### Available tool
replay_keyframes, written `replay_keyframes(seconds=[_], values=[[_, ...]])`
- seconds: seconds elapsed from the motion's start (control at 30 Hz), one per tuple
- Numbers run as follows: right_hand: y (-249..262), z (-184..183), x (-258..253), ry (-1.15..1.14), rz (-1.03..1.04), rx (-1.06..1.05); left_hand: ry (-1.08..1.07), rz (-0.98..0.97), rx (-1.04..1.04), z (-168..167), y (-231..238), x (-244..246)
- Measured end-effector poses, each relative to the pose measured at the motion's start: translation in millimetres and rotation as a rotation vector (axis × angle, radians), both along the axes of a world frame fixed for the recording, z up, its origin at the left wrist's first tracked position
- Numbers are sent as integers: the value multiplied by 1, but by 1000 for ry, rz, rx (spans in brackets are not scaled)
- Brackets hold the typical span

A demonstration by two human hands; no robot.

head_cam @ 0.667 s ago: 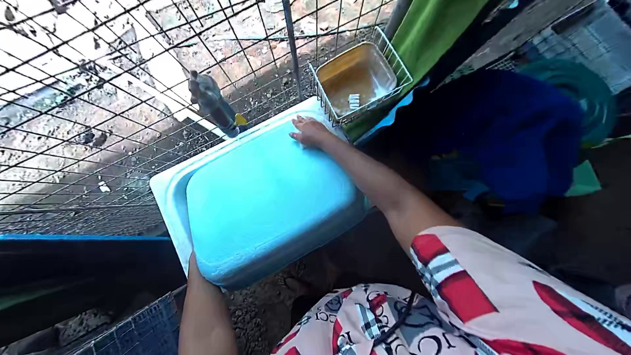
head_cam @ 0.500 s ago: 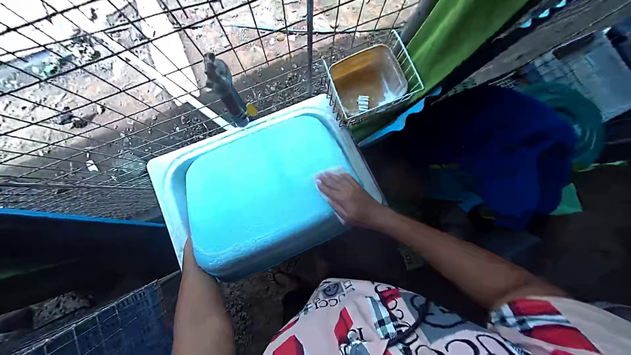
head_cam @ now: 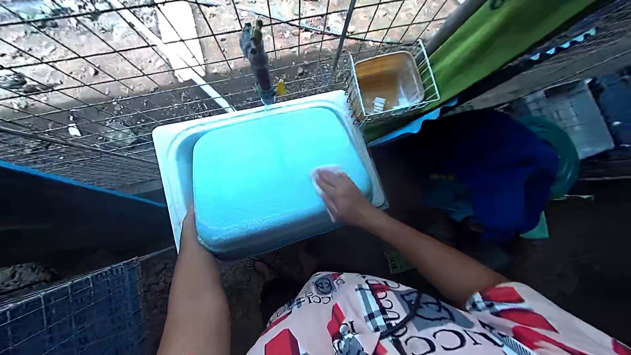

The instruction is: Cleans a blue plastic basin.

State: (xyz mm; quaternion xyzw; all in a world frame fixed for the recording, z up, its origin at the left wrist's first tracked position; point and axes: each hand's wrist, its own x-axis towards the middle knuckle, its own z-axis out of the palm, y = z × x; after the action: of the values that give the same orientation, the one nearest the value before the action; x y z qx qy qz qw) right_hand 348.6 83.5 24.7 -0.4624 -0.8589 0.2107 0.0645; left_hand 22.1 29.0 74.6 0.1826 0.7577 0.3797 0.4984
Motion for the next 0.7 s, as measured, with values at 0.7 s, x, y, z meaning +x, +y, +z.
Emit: replay_keyframes(seconds=[0.7], values=[[-23, -1, -147, -14, 35, -158, -218, 94, -143, -191, 25, -82]])
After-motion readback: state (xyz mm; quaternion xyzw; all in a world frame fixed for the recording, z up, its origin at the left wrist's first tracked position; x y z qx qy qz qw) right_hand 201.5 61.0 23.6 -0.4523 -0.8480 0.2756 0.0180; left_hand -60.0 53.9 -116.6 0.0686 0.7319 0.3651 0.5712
